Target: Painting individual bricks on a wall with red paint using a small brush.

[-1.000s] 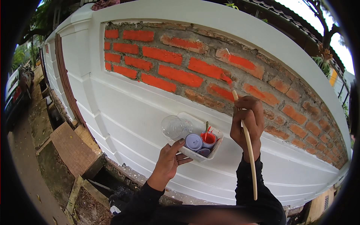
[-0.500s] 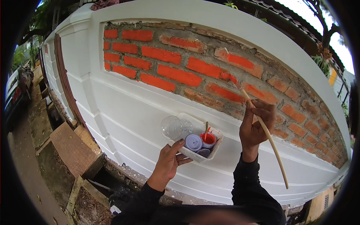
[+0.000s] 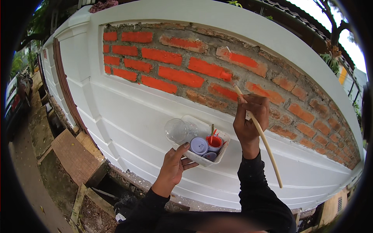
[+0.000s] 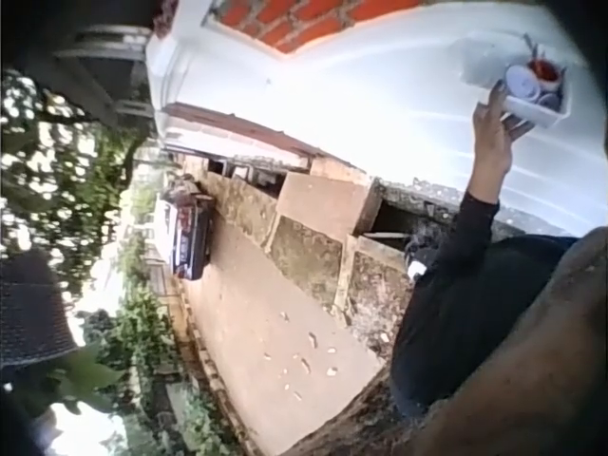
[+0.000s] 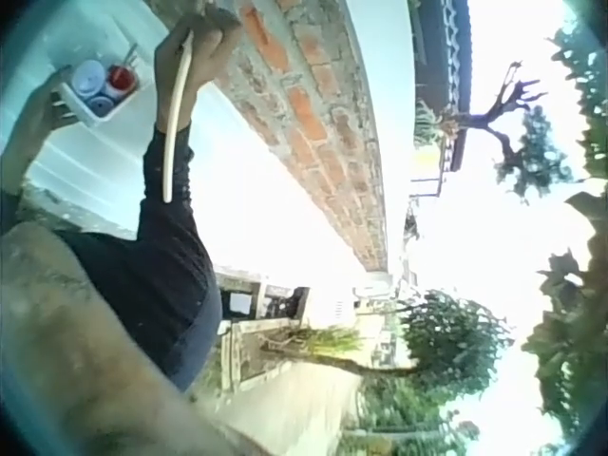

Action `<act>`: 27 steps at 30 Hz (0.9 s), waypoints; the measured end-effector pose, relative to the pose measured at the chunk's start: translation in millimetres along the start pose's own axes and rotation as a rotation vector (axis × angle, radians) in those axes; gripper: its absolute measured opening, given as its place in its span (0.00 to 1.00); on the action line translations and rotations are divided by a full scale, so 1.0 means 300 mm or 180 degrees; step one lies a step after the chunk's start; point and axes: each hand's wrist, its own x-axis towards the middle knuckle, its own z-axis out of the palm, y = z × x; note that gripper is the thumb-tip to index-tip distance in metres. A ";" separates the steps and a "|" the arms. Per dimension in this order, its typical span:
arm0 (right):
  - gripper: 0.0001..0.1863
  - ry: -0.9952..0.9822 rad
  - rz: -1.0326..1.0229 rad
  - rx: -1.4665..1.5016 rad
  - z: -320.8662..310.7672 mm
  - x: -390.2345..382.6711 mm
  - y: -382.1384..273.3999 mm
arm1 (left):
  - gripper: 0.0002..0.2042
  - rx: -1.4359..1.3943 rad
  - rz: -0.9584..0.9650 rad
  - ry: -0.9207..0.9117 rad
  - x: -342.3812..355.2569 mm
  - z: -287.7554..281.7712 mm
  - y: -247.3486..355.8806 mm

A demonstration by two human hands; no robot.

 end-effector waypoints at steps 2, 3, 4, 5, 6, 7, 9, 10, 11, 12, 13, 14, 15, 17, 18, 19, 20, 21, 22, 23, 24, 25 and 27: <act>0.13 0.0025 -0.0117 -0.0042 -0.011 0.002 -0.029 | 0.24 0.0019 -0.0007 -0.0029 0.001 -0.007 0.005; 0.13 0.0039 -0.0189 0.0070 -0.021 0.003 -0.033 | 0.24 0.0020 -0.0014 -0.0039 0.004 -0.006 0.003; 0.13 0.0052 -0.0259 0.0182 -0.028 0.004 -0.033 | 0.24 0.0021 -0.0015 -0.0069 0.009 -0.006 0.001; 0.12 -0.0154 -0.0295 0.0098 -0.021 0.013 -0.018 | 0.24 0.0023 -0.0016 -0.0097 0.013 -0.004 -0.001; 0.12 -0.0156 -0.0285 0.0097 -0.028 0.018 -0.016 | 0.24 0.0027 -0.0023 -0.0092 0.012 -0.002 0.000; 0.13 -0.0307 -0.0144 0.0073 -0.039 0.028 -0.018 | 0.24 0.0016 -0.0005 -0.0070 0.010 0.002 0.001; 0.13 -0.0294 0.0003 0.0156 -0.060 0.045 -0.023 | 0.24 0.0014 0.0008 -0.0056 0.009 0.008 0.002; 0.13 -0.0289 0.0006 0.0146 -0.061 0.047 -0.019 | 0.24 0.0017 0.0008 -0.0080 0.007 0.012 0.002; 0.13 -0.0308 -0.0015 0.0295 -0.056 0.052 -0.010 | 0.24 0.0020 0.0010 -0.0104 0.006 0.015 0.003; 0.13 -0.0330 -0.0038 0.0438 -0.052 0.058 -0.001 | 0.24 0.0023 0.0005 -0.0115 0.006 0.018 0.003; 0.12 -0.0617 -0.0002 0.0130 -0.055 0.065 0.006 | 0.24 0.0042 -0.0004 -0.0117 0.005 0.021 0.004; 0.12 -0.0616 -0.0009 0.0119 -0.061 0.065 0.003 | 0.23 0.0060 -0.0011 -0.0120 0.004 0.025 0.005; 0.12 -0.0518 -0.0079 0.0193 -0.059 0.062 0.000 | 0.23 0.0048 0.0015 -0.0102 0.003 0.026 0.006; 0.12 -0.0423 -0.0167 0.0298 -0.049 0.073 0.003 | 0.23 -0.0009 -0.0004 -0.0056 0.002 0.026 0.005; 0.12 -0.0680 -0.0245 0.0174 -0.049 0.087 0.001 | 0.23 -0.0027 0.0006 -0.0035 -0.001 0.020 0.006; 0.12 -0.0939 -0.0327 0.0049 -0.050 0.098 -0.001 | 0.22 -0.0037 0.0044 -0.0012 -0.003 0.012 0.005; 0.12 -0.0955 -0.0334 0.0072 -0.051 0.102 -0.003 | 0.22 -0.0050 0.0079 0.0011 -0.005 0.005 0.005; 0.11 -0.0987 -0.0257 0.0248 -0.061 0.112 0.001 | 0.22 -0.0074 0.0085 0.0005 -0.003 0.006 0.006; 0.11 -0.1021 -0.0179 0.0421 -0.071 0.122 0.004 | 0.22 -0.0099 0.0069 -0.0010 0.000 0.007 0.007; 0.11 -0.1176 -0.0219 0.0377 -0.083 0.138 0.004 | 0.21 -0.0124 0.0049 -0.0027 0.003 0.010 0.007; 0.11 -0.1199 -0.0224 0.0397 -0.082 0.142 0.005 | 0.21 -0.0149 0.0049 -0.0007 0.002 0.010 0.005; 0.11 -0.1224 -0.0256 0.0370 -0.080 0.144 0.008 | 0.21 -0.0154 0.0073 0.0033 0.003 0.012 0.006; 0.11 -0.1267 -0.0285 0.0319 -0.077 0.148 0.009 | 0.20 -0.0168 0.0073 0.0058 0.007 0.017 0.002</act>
